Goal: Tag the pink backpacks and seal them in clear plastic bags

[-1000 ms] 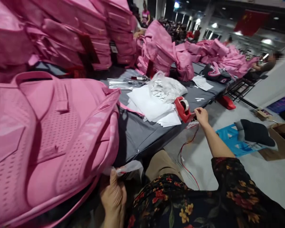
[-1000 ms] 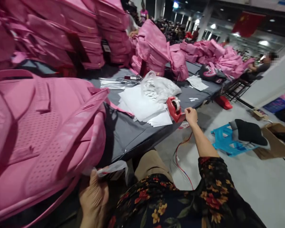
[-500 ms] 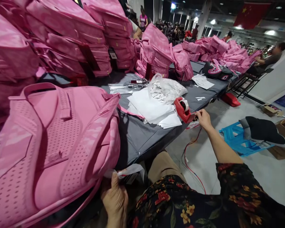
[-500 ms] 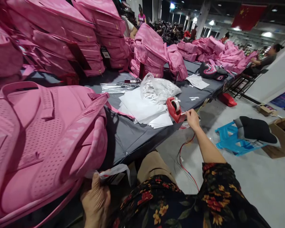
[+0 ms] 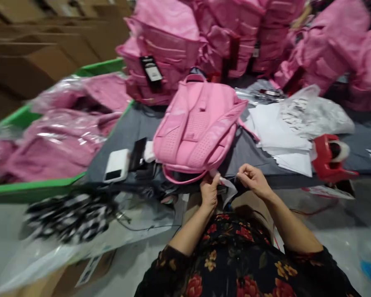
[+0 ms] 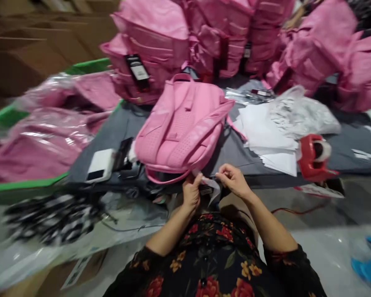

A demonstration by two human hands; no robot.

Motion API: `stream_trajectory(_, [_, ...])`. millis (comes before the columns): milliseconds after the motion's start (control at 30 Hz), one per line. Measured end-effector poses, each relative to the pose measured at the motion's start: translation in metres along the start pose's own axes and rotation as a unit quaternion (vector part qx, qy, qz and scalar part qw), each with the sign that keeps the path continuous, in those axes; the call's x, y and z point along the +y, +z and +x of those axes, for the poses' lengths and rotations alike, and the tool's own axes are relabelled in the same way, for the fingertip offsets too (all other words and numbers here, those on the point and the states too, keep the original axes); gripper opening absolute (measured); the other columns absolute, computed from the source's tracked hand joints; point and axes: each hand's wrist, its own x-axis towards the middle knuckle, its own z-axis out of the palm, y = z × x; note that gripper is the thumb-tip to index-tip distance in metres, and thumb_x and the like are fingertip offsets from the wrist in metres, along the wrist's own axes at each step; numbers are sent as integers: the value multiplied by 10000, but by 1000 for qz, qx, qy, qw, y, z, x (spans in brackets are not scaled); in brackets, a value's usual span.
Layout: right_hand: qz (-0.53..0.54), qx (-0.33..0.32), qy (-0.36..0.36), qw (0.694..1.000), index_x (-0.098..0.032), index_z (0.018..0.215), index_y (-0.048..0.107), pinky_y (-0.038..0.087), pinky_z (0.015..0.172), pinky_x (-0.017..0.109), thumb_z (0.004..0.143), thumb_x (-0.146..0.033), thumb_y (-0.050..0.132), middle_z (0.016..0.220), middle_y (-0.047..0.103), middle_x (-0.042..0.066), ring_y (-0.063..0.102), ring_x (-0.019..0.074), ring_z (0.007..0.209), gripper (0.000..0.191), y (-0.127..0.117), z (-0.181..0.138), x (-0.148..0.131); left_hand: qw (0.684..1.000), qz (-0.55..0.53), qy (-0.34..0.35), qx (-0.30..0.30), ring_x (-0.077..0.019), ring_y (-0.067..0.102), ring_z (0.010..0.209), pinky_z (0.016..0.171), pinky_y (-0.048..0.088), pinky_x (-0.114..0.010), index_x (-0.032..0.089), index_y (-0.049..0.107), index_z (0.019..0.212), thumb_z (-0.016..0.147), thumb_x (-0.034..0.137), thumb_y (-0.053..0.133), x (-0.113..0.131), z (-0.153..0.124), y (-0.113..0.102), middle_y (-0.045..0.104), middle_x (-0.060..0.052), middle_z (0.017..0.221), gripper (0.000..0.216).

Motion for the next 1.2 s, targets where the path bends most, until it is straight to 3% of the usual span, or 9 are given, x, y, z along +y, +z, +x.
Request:
stream_trajectory(67, [-115,-73,-54,989,-221,796,536,341,532,237,886,-616,650,620,513,-45,427,102,531,421,24,18,-12,1000,-6,19,-18,-154,624,703,727,502,-285,156,719,833,597,531,873,0,3,-1,713,-23,777,469])
stream_trajectory(167, [-291,-61,-120,947,-223,799,558,331,580,250,943,-514,606,684,605,-5,510,130,593,328,39,42,-15,998,2,52,-39,-190,664,830,827,513,-303,158,744,860,629,522,863,0,4,-4,748,-57,864,448])
stream_trajectory(300, [-484,-23,-106,868,-218,853,586,253,583,278,933,-361,659,766,703,63,613,191,674,180,44,56,-7,997,-4,41,-58,-209,679,865,857,521,-328,155,757,883,641,503,863,0,3,-8,761,-76,919,437])
stream_trajectory(400, [-525,-28,-85,847,-215,908,596,231,583,284,939,-328,649,811,733,85,647,214,703,129,45,54,-5,995,-26,26,-88,-218,689,902,888,524,-340,161,762,936,653,503,864,-1,2,-11,768,-80,980,456])
stream_trajectory(500, [-483,-38,-77,872,-220,928,577,274,591,268,953,-330,601,802,732,61,647,204,693,116,40,52,-7,996,-50,28,-64,-214,688,982,974,497,-340,168,770,969,698,522,835,-4,2,-11,773,-80,1041,451])
stream_trajectory(667, [-275,-141,-84,948,-225,905,521,428,688,259,991,-383,460,765,696,14,619,163,701,190,25,54,-4,996,-94,-7,-6,-195,689,921,938,504,-330,174,783,886,647,518,863,-9,3,-5,782,-60,967,427])
stream_trajectory(867, [-277,-89,-67,954,-212,964,548,403,615,259,848,-295,497,740,645,-4,549,152,633,151,37,60,22,996,-91,-14,3,-199,687,889,912,513,-343,172,800,850,590,527,897,-6,6,-6,788,-71,938,450])
stream_trajectory(1067, [-258,25,-3,966,-235,823,514,319,522,255,820,-465,584,515,470,-74,432,127,478,240,47,47,23,995,-97,-29,-3,-183,672,815,878,509,-342,170,794,807,558,540,909,-6,8,-6,776,-53,847,460])
stream_trajectory(1200, [-191,-41,-11,981,-227,663,524,347,526,260,911,-668,485,530,501,-18,440,129,508,507,50,34,1,994,-98,-47,-1,-146,611,709,786,494,-312,172,750,704,541,518,911,-6,5,-4,732,-23,742,415])
